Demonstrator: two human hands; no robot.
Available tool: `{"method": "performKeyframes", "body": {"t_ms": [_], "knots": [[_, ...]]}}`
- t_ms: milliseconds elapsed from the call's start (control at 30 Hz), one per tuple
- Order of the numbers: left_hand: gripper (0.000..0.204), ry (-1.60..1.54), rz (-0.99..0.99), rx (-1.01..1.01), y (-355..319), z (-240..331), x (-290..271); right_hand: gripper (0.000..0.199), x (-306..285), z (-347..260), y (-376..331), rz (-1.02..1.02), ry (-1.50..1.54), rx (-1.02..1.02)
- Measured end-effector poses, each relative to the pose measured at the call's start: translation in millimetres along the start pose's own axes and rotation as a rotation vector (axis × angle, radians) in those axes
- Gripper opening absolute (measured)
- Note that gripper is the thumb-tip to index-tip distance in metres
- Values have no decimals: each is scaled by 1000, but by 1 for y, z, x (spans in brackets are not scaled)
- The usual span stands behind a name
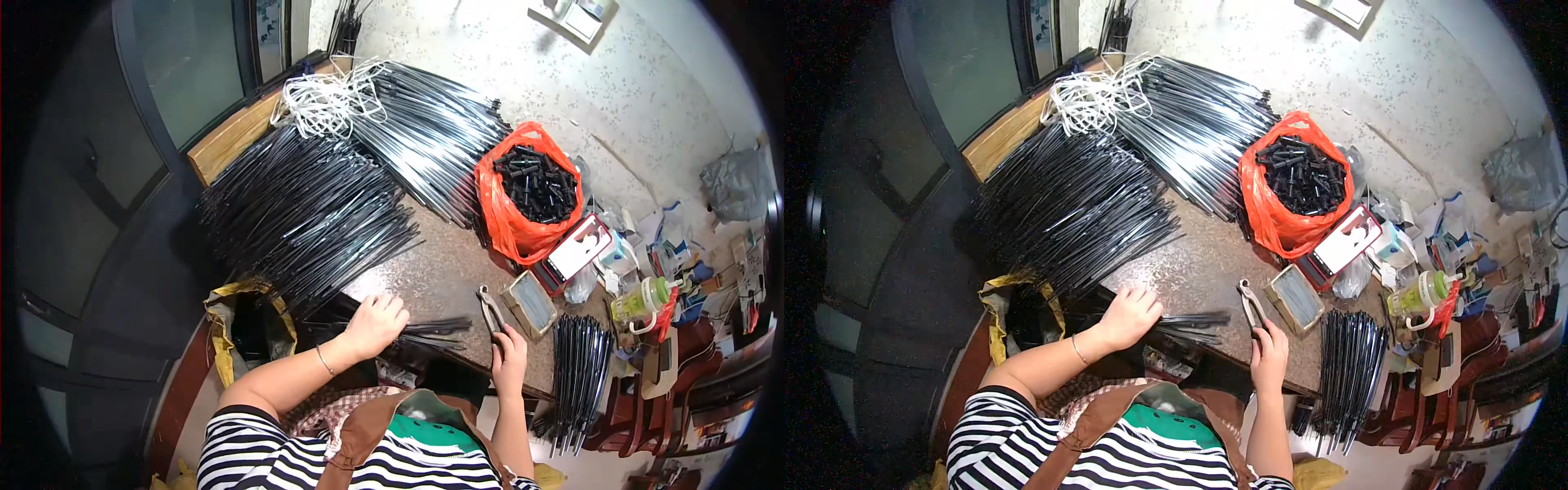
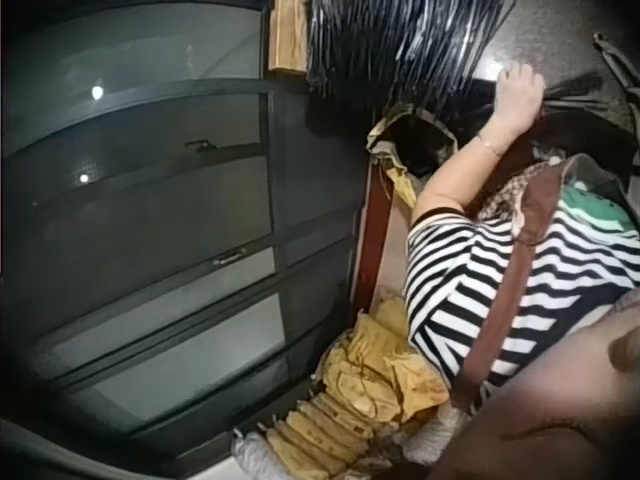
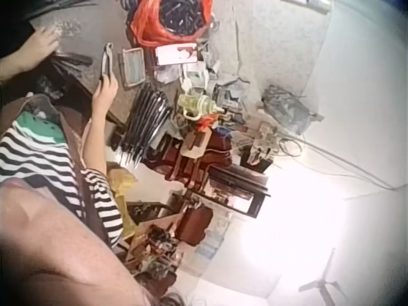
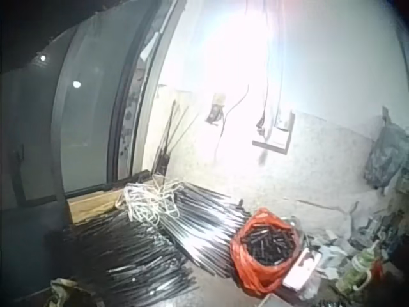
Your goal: The person assembles umbrella frames by threading wire through bundles of ribs, attaching the ribs to hubs on metal tubes, and securing the wire around the hubs using pliers.
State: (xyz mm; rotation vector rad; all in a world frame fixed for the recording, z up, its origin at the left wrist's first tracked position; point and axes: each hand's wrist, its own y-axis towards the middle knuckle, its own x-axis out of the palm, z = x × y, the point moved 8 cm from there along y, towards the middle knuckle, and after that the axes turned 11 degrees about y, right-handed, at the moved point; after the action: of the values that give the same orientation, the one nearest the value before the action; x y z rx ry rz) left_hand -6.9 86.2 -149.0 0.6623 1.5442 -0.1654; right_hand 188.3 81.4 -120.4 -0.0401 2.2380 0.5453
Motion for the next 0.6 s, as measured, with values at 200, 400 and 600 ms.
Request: {"method": "performKeyframes", "body": {"t_ms": [200, 400, 600], "knots": [[23, -579, 187, -206, 20, -21, -74, 19, -27, 9, -29, 37, -62, 86], [17, -1355, 640, 82, 38, -5, -162, 38, -51, -29, -23, 23, 247, 178], [42, -932, 262, 448, 55, 78, -79, 74, -60, -117, 4, 163, 1055, -166]]}}
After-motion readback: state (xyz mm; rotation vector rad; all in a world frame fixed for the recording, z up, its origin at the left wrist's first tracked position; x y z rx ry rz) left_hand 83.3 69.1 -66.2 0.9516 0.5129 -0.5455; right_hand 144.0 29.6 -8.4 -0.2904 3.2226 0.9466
